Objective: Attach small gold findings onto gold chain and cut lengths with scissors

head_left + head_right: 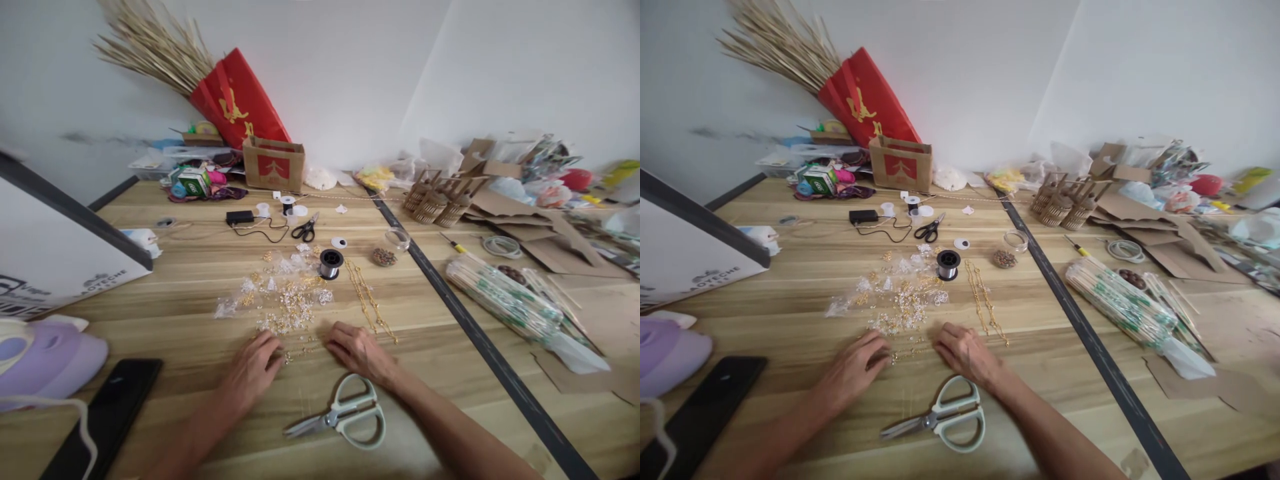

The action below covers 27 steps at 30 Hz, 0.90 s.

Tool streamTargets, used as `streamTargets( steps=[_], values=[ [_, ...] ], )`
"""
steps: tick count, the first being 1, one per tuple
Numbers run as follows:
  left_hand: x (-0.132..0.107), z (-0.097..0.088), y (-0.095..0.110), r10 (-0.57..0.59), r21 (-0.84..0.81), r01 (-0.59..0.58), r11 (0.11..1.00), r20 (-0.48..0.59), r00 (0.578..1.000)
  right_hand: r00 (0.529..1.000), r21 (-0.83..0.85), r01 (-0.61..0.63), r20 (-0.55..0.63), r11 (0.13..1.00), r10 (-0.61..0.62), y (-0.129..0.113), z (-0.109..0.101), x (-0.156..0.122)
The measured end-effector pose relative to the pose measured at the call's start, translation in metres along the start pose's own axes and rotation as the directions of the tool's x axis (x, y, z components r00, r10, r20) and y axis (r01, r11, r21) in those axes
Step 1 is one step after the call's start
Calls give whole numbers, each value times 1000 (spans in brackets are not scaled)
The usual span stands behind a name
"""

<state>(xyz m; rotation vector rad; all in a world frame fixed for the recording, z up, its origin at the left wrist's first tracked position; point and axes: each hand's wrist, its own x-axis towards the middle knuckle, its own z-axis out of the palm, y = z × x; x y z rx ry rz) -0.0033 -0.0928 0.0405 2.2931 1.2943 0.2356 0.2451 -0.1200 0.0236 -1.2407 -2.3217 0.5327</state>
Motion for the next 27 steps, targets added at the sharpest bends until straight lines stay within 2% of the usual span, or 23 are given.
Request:
streamTargets(
  steps=[3,6,9,11,13,17,20,22,24,26,27],
  values=[
    [-13,1,-10,-46,-51,45,998,-17,999,1000,86,-10,-3,996,10,-2,-2,1],
    [-21,2,-13,-44,-79,42,996,-33,998,992,335,-90,-58,938,116,-2,-14,2],
    [-25,1,-12,-68,-77,66,995,-25,997,952,603,-220,-36,766,303,6,-36,-2],
    [-28,0,-12,-85,-73,84,994,-14,996,940,736,-246,23,631,340,14,-55,-8],
    [-30,0,-13,-92,-67,91,994,-11,996,940,784,-249,54,569,337,23,-75,-16],
    [-34,0,-15,-84,-70,83,994,-10,996,953,746,-231,46,624,298,36,-109,-36],
    [-37,-4,-12,-87,-92,87,992,1,996,957,676,-291,193,677,219,35,-118,-41],
    [-39,-8,-10,-102,-100,102,990,6,995,936,593,-333,304,733,180,30,-113,-36],
    [-41,-10,-9,-117,-109,117,987,7,993,922,490,-328,351,808,162,21,-99,-28],
    [-44,-12,-9,-129,-126,130,984,11,992,929,407,-267,349,873,121,13,-81,-19],
    [-45,-12,-10,-138,-133,138,981,11,990,944,360,-222,311,906,108,9,-72,-15]
  ],
)
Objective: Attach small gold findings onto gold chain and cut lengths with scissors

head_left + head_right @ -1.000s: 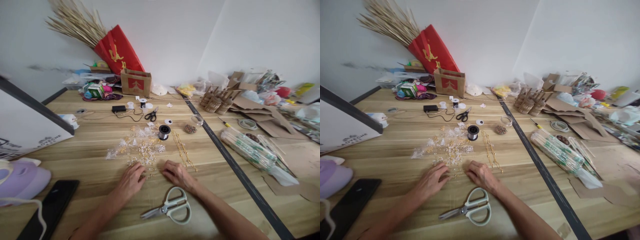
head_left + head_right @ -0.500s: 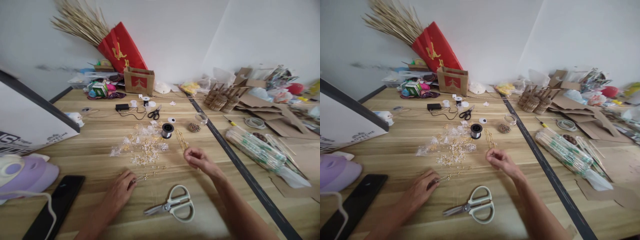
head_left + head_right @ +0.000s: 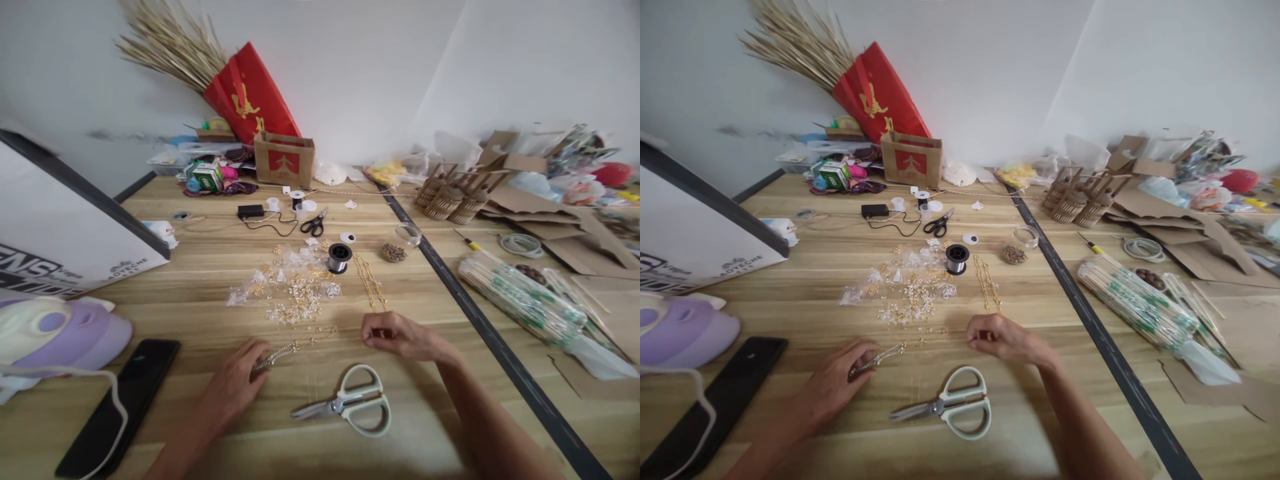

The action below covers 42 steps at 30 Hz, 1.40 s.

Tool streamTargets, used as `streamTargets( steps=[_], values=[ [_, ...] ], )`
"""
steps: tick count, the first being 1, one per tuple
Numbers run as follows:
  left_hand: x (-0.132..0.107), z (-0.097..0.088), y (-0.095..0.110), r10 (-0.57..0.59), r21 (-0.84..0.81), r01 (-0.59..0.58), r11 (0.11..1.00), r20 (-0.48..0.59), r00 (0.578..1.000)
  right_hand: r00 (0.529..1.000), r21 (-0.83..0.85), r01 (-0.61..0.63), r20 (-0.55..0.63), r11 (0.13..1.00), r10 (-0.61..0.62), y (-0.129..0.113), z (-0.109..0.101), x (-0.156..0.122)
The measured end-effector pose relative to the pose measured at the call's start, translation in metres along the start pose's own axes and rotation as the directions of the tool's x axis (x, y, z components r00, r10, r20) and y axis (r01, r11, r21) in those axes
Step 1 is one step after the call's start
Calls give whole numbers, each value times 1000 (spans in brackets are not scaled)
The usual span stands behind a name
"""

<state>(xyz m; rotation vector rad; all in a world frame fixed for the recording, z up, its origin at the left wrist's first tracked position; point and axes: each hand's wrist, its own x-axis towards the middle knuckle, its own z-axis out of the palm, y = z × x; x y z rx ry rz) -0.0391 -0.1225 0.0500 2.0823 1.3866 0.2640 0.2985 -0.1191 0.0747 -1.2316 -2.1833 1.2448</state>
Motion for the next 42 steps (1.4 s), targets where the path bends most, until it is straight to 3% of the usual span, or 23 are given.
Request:
streamTargets(
  steps=[5,10,17,28,37,42],
  values=[
    [-6,-3,-3,-29,-21,28,999,-38,999,988,-309,109,-73,945,-138,-5,32,17],
    [-10,-3,-7,-32,-27,31,999,-27,999,971,-447,179,-61,877,-230,-10,44,21],
    [-19,-2,-18,-30,-18,30,999,-44,999,967,-491,192,-51,850,-249,-12,51,24],
    [-34,-14,-35,-112,9,112,994,19,994,940,-487,264,-66,833,-336,-11,63,29],
    [-43,-23,-43,-112,43,108,993,91,990,920,-504,314,-47,805,-388,-6,66,33],
    [-47,-31,-43,-98,51,89,995,207,973,919,-389,310,-111,868,-378,0,66,36]
  ],
)
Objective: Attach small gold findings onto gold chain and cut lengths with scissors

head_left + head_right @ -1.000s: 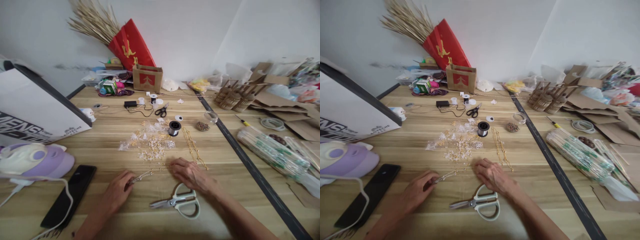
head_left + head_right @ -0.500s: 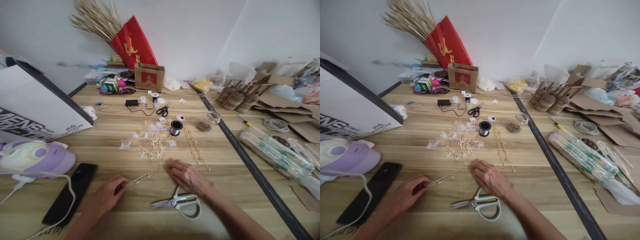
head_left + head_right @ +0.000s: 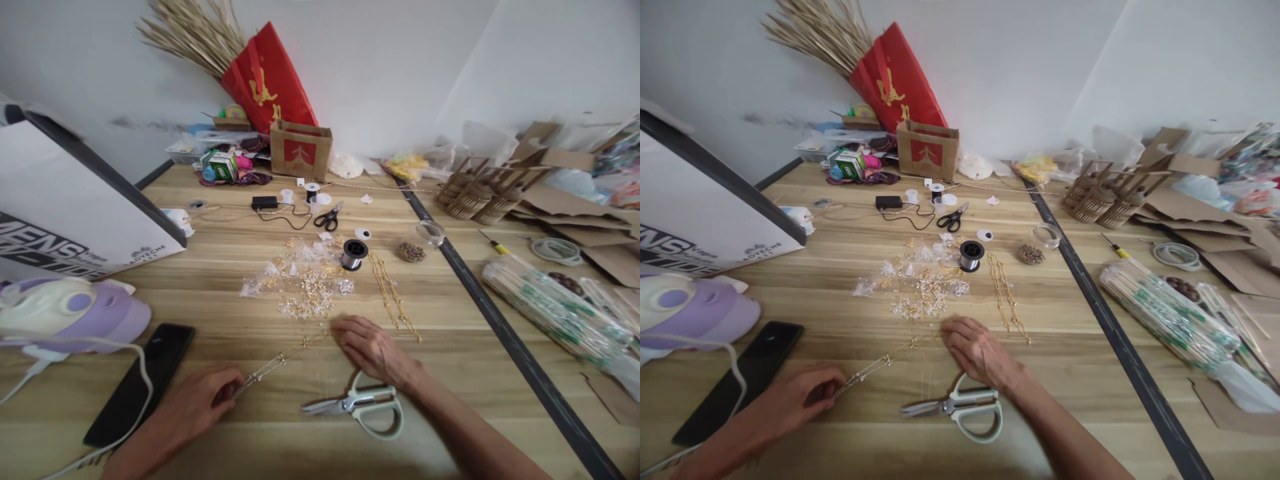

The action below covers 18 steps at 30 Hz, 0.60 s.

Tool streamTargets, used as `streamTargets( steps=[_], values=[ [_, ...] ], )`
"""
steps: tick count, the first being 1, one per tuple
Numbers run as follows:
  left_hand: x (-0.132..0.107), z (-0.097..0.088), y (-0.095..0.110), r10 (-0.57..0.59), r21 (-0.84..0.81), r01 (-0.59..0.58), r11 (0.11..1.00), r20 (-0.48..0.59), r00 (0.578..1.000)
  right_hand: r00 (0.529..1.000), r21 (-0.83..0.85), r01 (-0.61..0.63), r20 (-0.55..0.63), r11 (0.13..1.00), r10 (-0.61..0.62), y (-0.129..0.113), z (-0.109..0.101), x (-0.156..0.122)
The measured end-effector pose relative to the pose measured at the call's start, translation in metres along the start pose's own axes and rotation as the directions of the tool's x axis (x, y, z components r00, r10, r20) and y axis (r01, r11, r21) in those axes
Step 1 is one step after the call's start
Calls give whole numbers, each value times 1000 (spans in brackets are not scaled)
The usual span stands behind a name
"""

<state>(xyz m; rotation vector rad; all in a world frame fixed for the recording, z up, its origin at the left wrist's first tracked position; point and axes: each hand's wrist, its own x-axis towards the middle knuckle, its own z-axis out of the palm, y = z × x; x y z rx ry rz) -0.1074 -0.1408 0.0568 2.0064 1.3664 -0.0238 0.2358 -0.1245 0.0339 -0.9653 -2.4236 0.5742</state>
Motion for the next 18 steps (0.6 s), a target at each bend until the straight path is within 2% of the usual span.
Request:
streamTargets(
  steps=[3,5,7,10,14,16,18],
  values=[
    [3,-8,7,32,13,-32,999,18,999,990,157,-116,-66,981,128,4,-1,-2],
    [10,-14,15,51,28,-50,998,-13,999,964,258,-203,-118,944,240,7,-4,-4],
    [19,-19,25,84,44,-81,996,-83,993,918,344,-282,-174,896,356,11,-11,-7],
    [36,-24,41,138,25,-136,990,-153,979,826,503,-360,-220,785,519,19,-27,-12],
    [59,-24,63,202,-18,-207,978,-150,968,714,686,-313,-286,657,639,24,-57,-22],
    [71,-21,71,228,-23,-233,972,-147,963,695,763,-218,-317,609,646,22,-73,-29],
    [82,-17,75,271,-17,-275,961,-132,953,696,793,-166,-327,586,640,19,-88,-39]
  ],
)
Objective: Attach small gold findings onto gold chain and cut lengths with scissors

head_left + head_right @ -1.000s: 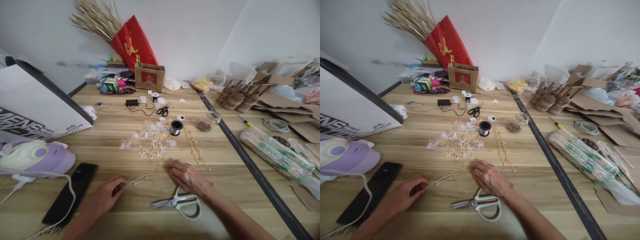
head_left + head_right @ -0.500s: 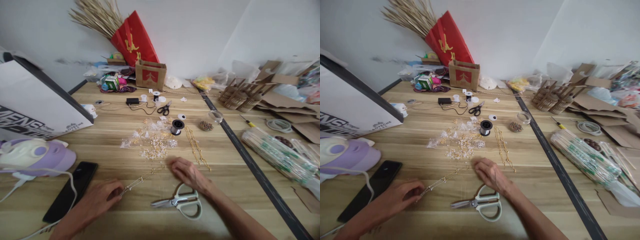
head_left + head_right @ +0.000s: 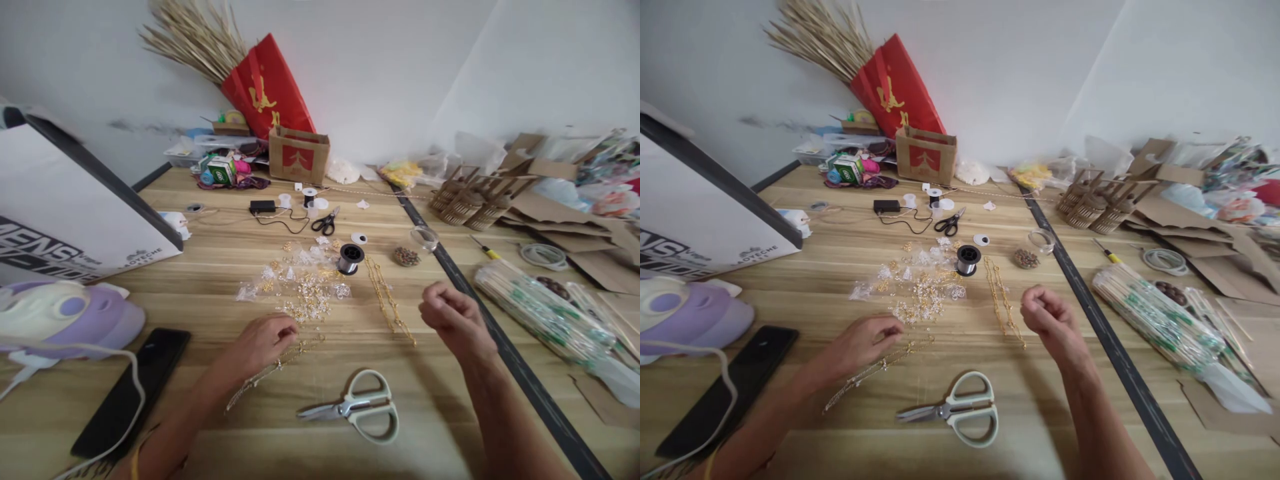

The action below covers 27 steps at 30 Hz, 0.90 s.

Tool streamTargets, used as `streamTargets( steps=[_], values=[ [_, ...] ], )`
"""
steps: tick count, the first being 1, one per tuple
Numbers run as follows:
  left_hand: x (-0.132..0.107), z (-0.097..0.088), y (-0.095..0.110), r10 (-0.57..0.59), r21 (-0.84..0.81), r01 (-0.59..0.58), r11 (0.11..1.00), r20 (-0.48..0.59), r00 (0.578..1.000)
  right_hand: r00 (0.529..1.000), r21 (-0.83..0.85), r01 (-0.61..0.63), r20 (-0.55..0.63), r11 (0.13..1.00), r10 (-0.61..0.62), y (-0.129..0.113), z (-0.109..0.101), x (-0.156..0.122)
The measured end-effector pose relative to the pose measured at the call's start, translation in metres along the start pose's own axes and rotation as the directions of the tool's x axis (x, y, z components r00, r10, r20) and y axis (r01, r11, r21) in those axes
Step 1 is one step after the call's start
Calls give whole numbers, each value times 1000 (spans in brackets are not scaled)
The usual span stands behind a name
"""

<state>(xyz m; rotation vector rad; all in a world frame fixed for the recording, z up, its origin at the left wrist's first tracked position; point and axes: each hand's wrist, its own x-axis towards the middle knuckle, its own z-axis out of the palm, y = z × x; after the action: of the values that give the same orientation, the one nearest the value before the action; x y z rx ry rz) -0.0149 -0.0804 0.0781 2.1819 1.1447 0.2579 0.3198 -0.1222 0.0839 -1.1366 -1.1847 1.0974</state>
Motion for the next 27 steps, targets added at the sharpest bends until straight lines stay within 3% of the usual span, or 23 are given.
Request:
streamTargets(
  steps=[3,5,6,8,10,11,12,16,19,22,27],
  values=[
    [13,11,-1,33,6,-32,999,-32,999,998,43,63,28,997,-65,-15,-22,-9],
    [20,17,-1,46,-9,-46,999,-44,998,978,17,114,175,993,-115,-23,-33,-13],
    [22,20,0,48,-20,-49,999,-53,997,942,-39,129,316,991,-110,-25,-35,-14],
    [26,27,1,61,-42,-64,997,-70,996,803,-236,111,594,965,52,-27,-30,-12],
    [29,33,2,81,-62,-85,994,-69,994,666,-382,81,708,920,235,-23,-11,-9],
    [30,35,2,89,-77,-94,993,-66,994,630,-418,65,722,906,288,-19,1,-7],
    [31,38,2,94,-98,-100,990,-64,994,629,-439,51,712,897,313,-12,15,-6],
    [36,44,3,84,-229,-102,968,-90,992,821,-469,30,516,883,246,22,64,-3],
    [39,44,6,43,-341,-79,937,-113,993,895,-456,15,403,890,192,41,82,-2],
    [42,43,9,-19,-447,-15,895,-73,997,938,-425,5,316,905,143,49,88,0],
    [44,48,6,3,-534,-22,845,-37,999,951,-388,24,294,921,99,55,91,2]
  ],
)
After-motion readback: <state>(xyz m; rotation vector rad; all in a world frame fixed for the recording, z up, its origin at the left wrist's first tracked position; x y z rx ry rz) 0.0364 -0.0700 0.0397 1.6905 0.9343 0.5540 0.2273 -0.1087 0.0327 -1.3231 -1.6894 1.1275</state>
